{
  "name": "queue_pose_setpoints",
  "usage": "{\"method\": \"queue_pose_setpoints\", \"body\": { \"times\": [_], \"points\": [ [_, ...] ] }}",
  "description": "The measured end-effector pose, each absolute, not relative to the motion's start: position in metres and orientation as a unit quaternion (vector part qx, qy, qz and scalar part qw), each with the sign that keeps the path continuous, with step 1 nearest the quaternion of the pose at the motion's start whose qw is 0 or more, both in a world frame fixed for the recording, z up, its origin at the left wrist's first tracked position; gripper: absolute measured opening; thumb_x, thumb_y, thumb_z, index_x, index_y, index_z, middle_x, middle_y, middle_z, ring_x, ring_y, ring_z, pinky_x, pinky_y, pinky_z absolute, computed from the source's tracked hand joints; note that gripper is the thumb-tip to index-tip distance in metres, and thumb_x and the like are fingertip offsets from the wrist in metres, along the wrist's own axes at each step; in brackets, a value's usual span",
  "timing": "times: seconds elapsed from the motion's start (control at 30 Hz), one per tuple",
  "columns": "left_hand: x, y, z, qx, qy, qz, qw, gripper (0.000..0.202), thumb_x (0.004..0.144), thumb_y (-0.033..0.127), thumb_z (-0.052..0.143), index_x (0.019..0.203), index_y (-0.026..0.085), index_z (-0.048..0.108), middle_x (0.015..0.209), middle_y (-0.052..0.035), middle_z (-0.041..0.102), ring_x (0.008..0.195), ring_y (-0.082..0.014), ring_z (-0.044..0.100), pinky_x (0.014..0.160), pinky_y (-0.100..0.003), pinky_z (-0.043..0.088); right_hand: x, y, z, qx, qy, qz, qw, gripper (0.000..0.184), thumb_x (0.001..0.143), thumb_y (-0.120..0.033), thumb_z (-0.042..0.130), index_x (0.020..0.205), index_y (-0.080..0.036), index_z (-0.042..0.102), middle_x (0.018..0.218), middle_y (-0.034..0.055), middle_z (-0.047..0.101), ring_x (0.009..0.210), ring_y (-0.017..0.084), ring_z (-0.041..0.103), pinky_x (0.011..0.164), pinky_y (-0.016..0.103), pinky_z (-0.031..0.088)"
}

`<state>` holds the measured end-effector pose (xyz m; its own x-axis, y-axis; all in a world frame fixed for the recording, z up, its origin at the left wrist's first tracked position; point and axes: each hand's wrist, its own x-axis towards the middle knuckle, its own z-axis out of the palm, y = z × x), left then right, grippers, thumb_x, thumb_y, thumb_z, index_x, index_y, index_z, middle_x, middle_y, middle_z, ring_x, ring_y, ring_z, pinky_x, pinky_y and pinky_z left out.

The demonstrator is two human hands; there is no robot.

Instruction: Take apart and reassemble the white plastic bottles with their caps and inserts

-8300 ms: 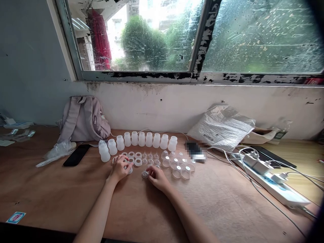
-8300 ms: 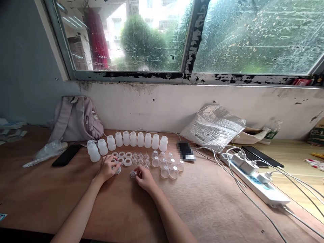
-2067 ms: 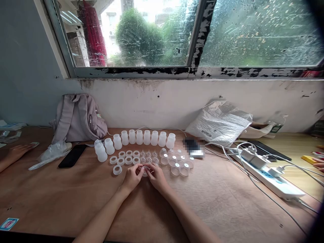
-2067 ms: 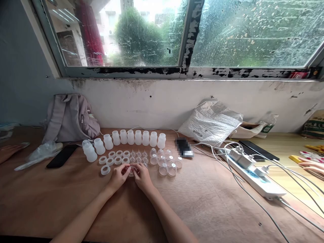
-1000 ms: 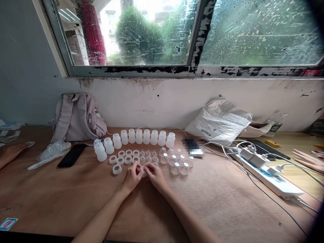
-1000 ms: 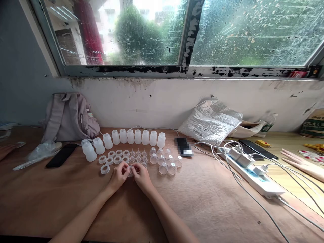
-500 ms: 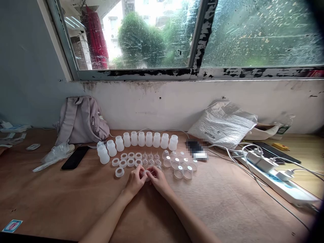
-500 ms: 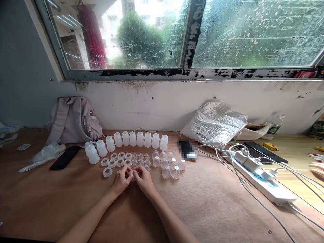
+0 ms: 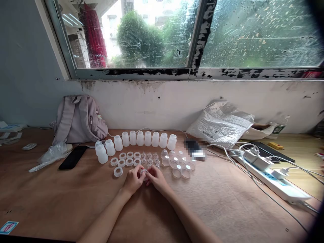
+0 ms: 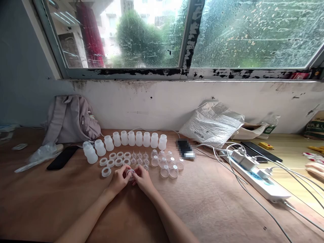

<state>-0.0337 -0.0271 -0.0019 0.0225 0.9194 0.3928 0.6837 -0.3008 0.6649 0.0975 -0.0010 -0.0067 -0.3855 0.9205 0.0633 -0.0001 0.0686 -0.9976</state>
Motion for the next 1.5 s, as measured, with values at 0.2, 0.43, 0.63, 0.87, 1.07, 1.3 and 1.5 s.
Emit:
{"method": "queue_pose_setpoints", "body": {
  "times": [0.2, 0.43, 0.63, 0.87, 1.07, 1.3, 1.5],
  "points": [
    [-0.034, -0.026, -0.004, 0.702, 0.572, 0.392, 0.16, 0.008, 0.075, 0.024, 0.043, 0.074, 0.018, 0.049, 0.053, 0.0036, 0.046, 0.05, -0.0097, 0.045, 0.052, -0.021, 0.036, 0.098, 0.0, -0.009, -0.383, -0.631, 0.543, 0.402, 0.021, 0.072, -0.037, 0.052, 0.067, -0.018, 0.043, 0.058, -0.003, 0.053, 0.048, 0.011, 0.054, 0.042, 0.024, 0.049],
    [-0.034, -0.027, -0.001, 0.693, 0.578, 0.395, 0.173, 0.008, 0.074, 0.026, 0.044, 0.071, 0.019, 0.046, 0.053, 0.0042, 0.045, 0.049, -0.0095, 0.044, 0.051, -0.02, 0.035, 0.098, -0.001, -0.009, -0.387, -0.63, 0.541, 0.4, 0.02, 0.071, -0.036, 0.052, 0.068, -0.018, 0.044, 0.06, -0.0022, 0.056, 0.046, 0.011, 0.055, 0.044, 0.026, 0.05],
    [-0.035, -0.027, -0.002, 0.696, 0.578, 0.391, 0.171, 0.008, 0.072, 0.027, 0.045, 0.07, 0.019, 0.046, 0.053, 0.004, 0.046, 0.048, -0.0094, 0.044, 0.05, -0.02, 0.034, 0.098, -0.002, -0.009, -0.384, -0.634, 0.54, 0.399, 0.017, 0.071, -0.034, 0.052, 0.069, -0.019, 0.044, 0.058, -0.0018, 0.057, 0.05, 0.013, 0.057, 0.045, 0.026, 0.05],
    [-0.035, -0.028, -0.001, 0.697, 0.572, 0.397, 0.17, 0.007, 0.072, 0.026, 0.045, 0.071, 0.019, 0.046, 0.053, 0.0044, 0.047, 0.048, -0.0093, 0.044, 0.05, -0.02, 0.033, 0.098, -0.002, -0.009, -0.383, -0.642, 0.527, 0.405, 0.014, 0.072, -0.031, 0.051, 0.069, -0.019, 0.043, 0.056, -0.0029, 0.056, 0.048, 0.012, 0.056, 0.044, 0.025, 0.048],
    [-0.034, -0.029, 0.0, 0.699, 0.557, 0.414, 0.17, 0.007, 0.071, 0.026, 0.047, 0.07, 0.018, 0.047, 0.053, 0.0047, 0.047, 0.048, -0.0087, 0.044, 0.049, -0.019, 0.033, 0.099, -0.002, -0.009, -0.384, -0.652, 0.515, 0.404, 0.013, 0.073, -0.029, 0.05, 0.069, -0.019, 0.042, 0.053, -0.0042, 0.053, 0.043, 0.01, 0.053, 0.041, 0.023, 0.046],
    [-0.033, -0.025, 0.0, 0.683, 0.573, 0.419, 0.172, 0.011, 0.076, 0.027, 0.043, 0.074, 0.018, 0.049, 0.058, 0.0028, 0.051, 0.051, -0.0095, 0.046, 0.051, -0.021, 0.036, 0.1, -0.002, -0.008, -0.383, -0.659, 0.505, 0.406, 0.01, 0.071, -0.026, 0.049, 0.076, -0.019, 0.043, 0.061, -0.0036, 0.053, 0.046, 0.01, 0.053, 0.042, 0.022, 0.048],
    [-0.035, -0.03, 0.007, 0.713, 0.503, 0.428, 0.235, 0.02, 0.076, 0.024, 0.045, 0.094, 0.017, 0.051, 0.072, -0.0012, 0.057, 0.062, -0.0108, 0.053, 0.058, -0.021, 0.042, 0.103, 0.002, -0.009, -0.392, -0.646, 0.489, 0.435, 0.01, 0.067, -0.02, 0.047, 0.076, -0.02, 0.042, 0.06, -0.0045, 0.051, 0.044, 0.009, 0.05, 0.039, 0.022, 0.045]
  ]
}}
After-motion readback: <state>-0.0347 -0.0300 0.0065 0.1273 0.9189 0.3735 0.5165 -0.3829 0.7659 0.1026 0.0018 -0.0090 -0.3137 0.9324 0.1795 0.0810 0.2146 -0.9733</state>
